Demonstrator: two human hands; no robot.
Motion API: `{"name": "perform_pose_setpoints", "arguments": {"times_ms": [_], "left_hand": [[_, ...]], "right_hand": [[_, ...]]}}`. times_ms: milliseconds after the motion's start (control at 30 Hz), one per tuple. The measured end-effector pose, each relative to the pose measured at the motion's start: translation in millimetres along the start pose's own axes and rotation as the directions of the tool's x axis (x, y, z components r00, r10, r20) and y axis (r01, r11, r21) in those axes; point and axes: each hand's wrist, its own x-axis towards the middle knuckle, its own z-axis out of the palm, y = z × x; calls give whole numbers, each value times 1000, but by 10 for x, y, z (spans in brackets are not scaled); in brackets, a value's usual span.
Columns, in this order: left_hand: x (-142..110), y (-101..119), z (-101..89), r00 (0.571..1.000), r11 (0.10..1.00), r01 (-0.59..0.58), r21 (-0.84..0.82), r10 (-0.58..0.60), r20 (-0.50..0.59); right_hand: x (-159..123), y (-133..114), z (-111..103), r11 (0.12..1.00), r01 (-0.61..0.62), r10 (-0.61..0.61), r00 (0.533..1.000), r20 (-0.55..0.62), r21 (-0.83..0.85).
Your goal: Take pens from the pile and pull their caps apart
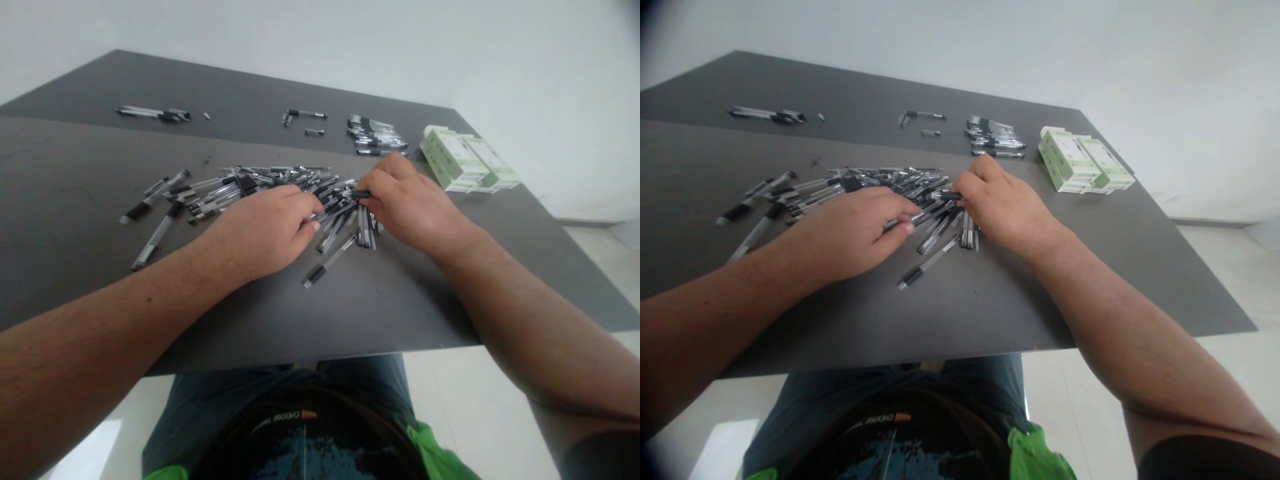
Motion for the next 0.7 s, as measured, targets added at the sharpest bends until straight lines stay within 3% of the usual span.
{"name": "perform_pose_setpoints", "arguments": {"times_ms": [200,433,567,700], "left_hand": [[14,43,-12,998,997,-49,-56,48,-29],[31,92,-65,1000,995,-1,-98,3,17],[24,106,-96,1000,977,21,-214,-24,-13],[2,40,-89,985,891,49,-451,-119,-128]], "right_hand": [[4,-184,-57,998,47,-46,999,-19,42],[18,-432,-135,986,-3,-16,994,111,165],[5,-462,-143,972,2,-8,1000,25,233],[-50,-410,-114,939,-31,65,994,-89,342]]}}
